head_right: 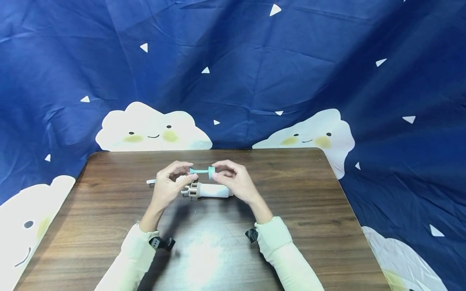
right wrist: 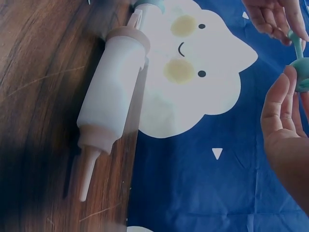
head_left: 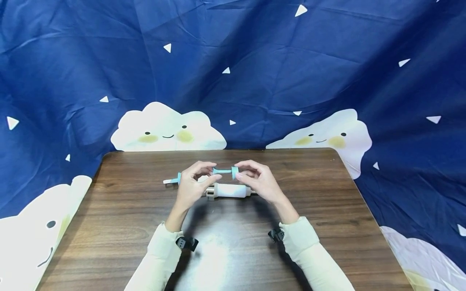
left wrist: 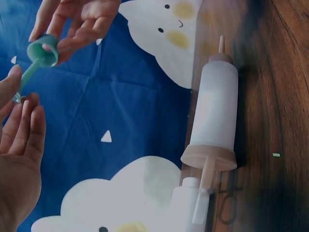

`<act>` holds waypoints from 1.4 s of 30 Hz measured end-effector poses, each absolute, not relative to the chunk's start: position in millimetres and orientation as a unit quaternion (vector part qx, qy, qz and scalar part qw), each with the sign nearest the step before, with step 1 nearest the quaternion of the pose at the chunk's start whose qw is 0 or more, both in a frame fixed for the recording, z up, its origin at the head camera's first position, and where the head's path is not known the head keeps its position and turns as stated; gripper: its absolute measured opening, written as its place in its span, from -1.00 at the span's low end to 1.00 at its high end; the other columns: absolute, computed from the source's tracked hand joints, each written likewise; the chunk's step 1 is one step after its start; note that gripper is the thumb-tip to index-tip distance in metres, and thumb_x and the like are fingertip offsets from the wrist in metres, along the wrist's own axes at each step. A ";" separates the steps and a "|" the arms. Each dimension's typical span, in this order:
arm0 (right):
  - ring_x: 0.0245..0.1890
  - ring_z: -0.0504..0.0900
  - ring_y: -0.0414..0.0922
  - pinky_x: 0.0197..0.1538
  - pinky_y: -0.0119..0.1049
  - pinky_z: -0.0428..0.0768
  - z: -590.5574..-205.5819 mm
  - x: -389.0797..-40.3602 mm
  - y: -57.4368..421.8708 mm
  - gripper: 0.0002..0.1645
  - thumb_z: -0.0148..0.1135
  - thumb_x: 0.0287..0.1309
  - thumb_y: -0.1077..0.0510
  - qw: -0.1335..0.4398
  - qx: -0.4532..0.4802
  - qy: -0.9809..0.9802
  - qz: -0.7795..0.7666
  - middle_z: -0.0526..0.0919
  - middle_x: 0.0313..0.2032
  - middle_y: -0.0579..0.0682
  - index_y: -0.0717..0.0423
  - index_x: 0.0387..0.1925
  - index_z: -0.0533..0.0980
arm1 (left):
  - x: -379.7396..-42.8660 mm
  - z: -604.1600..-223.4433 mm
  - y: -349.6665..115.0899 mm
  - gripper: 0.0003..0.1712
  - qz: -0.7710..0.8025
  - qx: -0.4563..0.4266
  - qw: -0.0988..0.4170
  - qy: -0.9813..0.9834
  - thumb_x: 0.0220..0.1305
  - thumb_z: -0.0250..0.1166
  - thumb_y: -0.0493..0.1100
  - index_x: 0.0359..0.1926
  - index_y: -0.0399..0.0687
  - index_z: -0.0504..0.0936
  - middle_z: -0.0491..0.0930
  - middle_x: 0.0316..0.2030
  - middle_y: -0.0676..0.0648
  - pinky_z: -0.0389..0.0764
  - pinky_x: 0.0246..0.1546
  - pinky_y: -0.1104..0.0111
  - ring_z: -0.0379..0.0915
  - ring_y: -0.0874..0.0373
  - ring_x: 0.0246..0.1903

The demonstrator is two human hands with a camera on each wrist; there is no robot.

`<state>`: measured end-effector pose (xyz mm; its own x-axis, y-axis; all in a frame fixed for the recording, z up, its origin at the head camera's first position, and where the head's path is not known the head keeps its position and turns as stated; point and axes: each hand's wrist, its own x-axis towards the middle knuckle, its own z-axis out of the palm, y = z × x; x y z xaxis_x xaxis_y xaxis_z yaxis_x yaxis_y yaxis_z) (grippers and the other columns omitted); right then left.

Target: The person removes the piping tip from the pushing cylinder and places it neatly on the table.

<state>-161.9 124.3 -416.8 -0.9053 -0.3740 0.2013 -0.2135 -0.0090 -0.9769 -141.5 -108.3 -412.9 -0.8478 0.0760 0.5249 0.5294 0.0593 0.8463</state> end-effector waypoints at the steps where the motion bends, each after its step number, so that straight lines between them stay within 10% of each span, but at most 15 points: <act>1: -0.26 0.73 -0.17 -0.30 -0.38 0.67 -417.4 -162.1 125.5 -0.63 0.30 0.29 0.36 0.057 -0.207 0.704 -0.677 0.67 -0.09 0.29 0.40 0.10 0.53 | -139.9 -411.3 -109.7 -0.70 -0.653 -0.211 0.178 -0.706 0.05 0.46 -0.57 -0.14 -0.45 0.68 0.62 -0.36 -0.38 0.63 -0.23 0.38 0.60 0.21 -0.36; 20: -0.37 0.67 -0.19 -0.30 -0.34 0.68 -438.0 -168.0 181.3 -0.62 0.34 0.25 0.37 -0.035 -0.138 0.733 -0.665 0.69 -0.20 0.04 0.47 0.07 0.56 | -125.6 -430.3 -168.7 -0.77 -0.641 -0.046 0.263 -0.720 0.13 0.40 -0.56 -0.14 -0.54 0.69 0.64 -0.35 -0.47 0.54 -0.37 0.59 0.60 0.27 -0.40; 42: -0.45 0.58 -0.31 -0.38 -0.44 0.62 -464.4 -166.2 226.6 -0.59 0.40 0.17 0.39 -0.070 -0.069 0.769 -0.632 0.66 -0.30 0.05 0.49 0.05 0.56 | -115.7 -463.8 -206.9 -0.74 -0.627 0.061 0.243 -0.738 0.20 0.40 -0.48 -0.08 -0.55 0.68 0.63 -0.16 -0.52 0.61 -0.15 0.59 0.63 0.35 -0.28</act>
<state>-166.2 226.6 -464.4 -0.9808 -0.0183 0.1944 -0.1942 0.1918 -0.9620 -115.7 -206.9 -463.8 -0.8750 -0.3940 0.2814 0.2145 0.2056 0.9548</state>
